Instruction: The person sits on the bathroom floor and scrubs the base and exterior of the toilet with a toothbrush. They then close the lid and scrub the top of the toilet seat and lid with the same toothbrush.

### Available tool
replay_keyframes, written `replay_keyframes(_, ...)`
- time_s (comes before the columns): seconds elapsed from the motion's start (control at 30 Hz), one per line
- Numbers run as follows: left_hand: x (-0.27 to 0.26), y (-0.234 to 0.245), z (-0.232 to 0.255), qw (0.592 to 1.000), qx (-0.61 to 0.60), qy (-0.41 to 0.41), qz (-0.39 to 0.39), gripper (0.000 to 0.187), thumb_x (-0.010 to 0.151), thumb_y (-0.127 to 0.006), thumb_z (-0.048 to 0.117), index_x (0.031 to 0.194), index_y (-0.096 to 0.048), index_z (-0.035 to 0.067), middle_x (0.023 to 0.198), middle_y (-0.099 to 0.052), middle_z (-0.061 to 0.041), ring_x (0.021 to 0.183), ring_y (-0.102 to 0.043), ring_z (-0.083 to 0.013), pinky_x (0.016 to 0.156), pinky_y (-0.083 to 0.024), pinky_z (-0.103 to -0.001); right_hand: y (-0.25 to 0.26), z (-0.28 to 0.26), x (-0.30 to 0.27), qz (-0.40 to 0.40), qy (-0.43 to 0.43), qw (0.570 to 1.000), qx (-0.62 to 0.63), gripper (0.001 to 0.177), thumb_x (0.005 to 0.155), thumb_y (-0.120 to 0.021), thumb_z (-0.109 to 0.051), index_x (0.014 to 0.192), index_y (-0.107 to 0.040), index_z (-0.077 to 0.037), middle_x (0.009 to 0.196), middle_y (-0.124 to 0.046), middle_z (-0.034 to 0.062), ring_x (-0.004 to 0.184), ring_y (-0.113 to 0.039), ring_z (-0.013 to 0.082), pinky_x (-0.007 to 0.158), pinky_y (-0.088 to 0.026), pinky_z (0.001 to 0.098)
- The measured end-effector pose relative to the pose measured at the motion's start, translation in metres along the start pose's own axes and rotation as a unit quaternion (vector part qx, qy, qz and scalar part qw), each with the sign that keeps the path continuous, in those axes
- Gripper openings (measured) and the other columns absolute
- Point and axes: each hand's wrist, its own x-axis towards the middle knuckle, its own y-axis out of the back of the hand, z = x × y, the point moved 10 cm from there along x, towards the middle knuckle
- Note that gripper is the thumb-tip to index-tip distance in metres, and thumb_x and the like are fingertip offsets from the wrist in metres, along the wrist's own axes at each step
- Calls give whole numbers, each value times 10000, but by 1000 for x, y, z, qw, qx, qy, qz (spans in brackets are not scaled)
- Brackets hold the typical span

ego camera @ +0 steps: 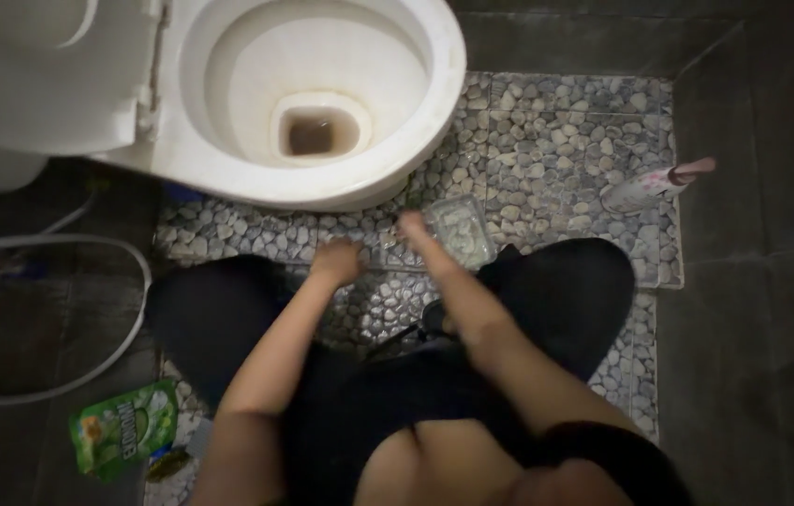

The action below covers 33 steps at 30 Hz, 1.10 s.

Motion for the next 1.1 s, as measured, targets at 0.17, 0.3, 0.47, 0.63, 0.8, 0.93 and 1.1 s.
replay_keyframes(0.17,-22,2,-30,999,-2,36,-12,490,889,-638,356,1348,-613,185,1299,-649,-108,1244,-574,-328,1033,-444,-504,-10,8,6,86,-44,994,-47,174,876,-553,-68,894,-708,8,728,-648,156,579,-586,300,499,-428,510)
replay_keyframes(0.3,-43,2,-35,1000,-2,26,-5,430,923,-628,337,1319,-631,170,1296,-655,-108,1247,-579,-319,1051,-434,-506,-50,-42,-4,122,199,915,-328,192,855,-587,-132,915,-738,-29,808,-689,169,681,-637,337,573,-480,516)
replay_keyframes(0.47,-39,18,-20,999,-36,-10,27,401,906,-640,308,1277,-645,158,1296,-655,-115,1241,-581,-318,1022,-434,-507,-27,-14,6,125,207,921,-306,217,842,-600,-159,958,-749,-52,860,-707,177,749,-655,362,615,-503,522)
replay_keyframes(0.63,-26,30,-8,998,-45,-24,46,392,912,-631,298,1279,-654,163,1275,-678,-105,1226,-598,-314,1035,-448,-470,-27,-1,40,108,178,895,-394,252,829,-613,-186,1002,-761,-76,913,-725,186,816,-673,387,657,-526,528)
replay_keyframes(0.8,-22,23,2,997,-64,-41,28,389,914,-618,279,1281,-662,158,1289,-675,-104,1211,-603,-309,1024,-447,-482,-44,10,24,136,261,830,-475,294,816,-626,-213,1045,-772,-99,966,-742,194,883,-691,412,699,-550,533)
replay_keyframes(0.93,-15,30,-5,997,-60,-31,37,411,908,-627,309,1291,-661,165,1274,-676,-109,1216,-593,-316,1029,-441,-486,-18,17,39,126,180,919,-326,290,821,-625,-210,1051,-776,-120,964,-752,195,894,-700,422,766,-557,511)
replay_keyframes(1.1,-15,20,-18,999,-44,1,5,394,943,-612,342,1298,-659,177,1278,-679,-100,1237,-594,-307,1057,-443,-476,-54,-18,23,130,353,857,-351,220,867,-660,-259,944,-752,-74,978,-742,196,921,-709,423,776,-566,509)
